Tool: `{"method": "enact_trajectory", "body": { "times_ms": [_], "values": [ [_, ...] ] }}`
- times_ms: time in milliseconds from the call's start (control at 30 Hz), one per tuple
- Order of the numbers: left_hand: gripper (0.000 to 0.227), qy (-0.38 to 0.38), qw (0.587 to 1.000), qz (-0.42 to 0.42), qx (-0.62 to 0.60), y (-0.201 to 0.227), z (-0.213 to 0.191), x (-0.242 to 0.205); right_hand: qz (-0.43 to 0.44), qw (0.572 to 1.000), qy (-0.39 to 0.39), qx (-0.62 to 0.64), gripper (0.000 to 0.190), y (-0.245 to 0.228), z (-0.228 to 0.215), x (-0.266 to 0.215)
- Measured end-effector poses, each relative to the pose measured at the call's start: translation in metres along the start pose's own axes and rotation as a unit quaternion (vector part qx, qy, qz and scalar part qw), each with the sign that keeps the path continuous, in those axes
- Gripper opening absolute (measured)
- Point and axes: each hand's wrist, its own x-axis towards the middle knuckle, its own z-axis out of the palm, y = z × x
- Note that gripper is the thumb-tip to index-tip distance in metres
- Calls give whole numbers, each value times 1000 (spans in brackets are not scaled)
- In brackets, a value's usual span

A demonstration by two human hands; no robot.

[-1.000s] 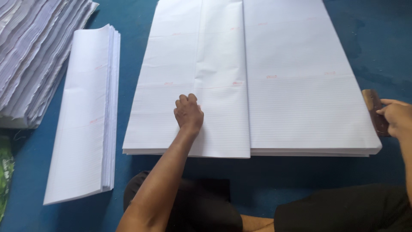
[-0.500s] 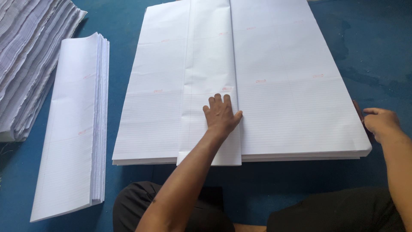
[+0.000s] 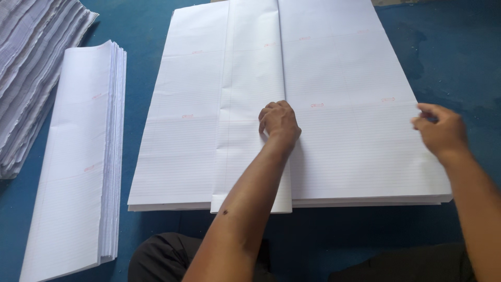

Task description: The person folds large sheets of lined paper in half and presses the crease with a small wooden block. They repeat this process for multiple sheets, stacking the folded papers to the side.

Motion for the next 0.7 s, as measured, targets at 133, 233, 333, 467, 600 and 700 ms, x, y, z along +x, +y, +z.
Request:
{"method": "enact_trajectory", "body": {
  "times_ms": [133,233,333,467,600,700],
  "values": [
    [70,27,992,18,121,4,11,25,-35,997,-67,14,38,-40,10,-18],
    [48,8,979,45,197,9,17,38,-46,992,-117,14,40,-51,23,-21],
    [42,11,985,40,168,6,15,45,-60,988,-142,21,42,-58,35,-23],
    [39,40,998,24,-52,-15,-1,50,-63,983,-165,56,44,-76,58,-25],
    [33,117,980,9,-161,-42,-21,48,-63,972,-205,100,48,-105,91,-29],
    [24,97,974,2,-205,-60,-41,43,-75,947,-269,161,53,-131,118,-34]
  ]
}}
